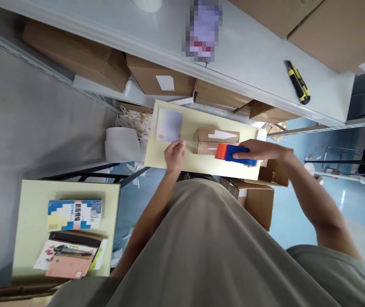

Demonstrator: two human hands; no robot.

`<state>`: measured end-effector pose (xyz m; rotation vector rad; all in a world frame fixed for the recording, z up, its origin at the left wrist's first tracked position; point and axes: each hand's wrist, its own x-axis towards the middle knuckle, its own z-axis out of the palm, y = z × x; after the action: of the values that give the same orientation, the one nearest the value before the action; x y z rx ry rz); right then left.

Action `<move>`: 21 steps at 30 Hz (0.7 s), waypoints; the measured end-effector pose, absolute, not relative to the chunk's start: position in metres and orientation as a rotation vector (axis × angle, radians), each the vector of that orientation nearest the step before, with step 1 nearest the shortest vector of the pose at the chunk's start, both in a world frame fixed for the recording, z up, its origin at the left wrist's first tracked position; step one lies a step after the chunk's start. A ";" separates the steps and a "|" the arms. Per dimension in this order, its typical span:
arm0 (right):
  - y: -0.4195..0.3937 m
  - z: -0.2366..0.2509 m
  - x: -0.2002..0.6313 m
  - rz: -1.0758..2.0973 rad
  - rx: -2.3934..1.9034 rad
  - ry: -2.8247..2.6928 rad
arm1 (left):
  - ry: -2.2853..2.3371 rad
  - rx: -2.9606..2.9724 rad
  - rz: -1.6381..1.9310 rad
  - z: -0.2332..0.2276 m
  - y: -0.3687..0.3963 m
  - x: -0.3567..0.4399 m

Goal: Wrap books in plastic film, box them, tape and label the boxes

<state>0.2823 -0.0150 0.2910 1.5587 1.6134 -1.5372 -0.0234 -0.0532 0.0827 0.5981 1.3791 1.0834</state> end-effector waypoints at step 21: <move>0.018 0.326 0.300 -1.164 1.696 1.445 | 1.400 0.626 0.868 0.018 -0.034 0.000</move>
<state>0.2998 0.0175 0.3255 1.6955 1.4453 -1.1639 0.0000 -0.0341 0.0182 0.6264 1.4002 0.8683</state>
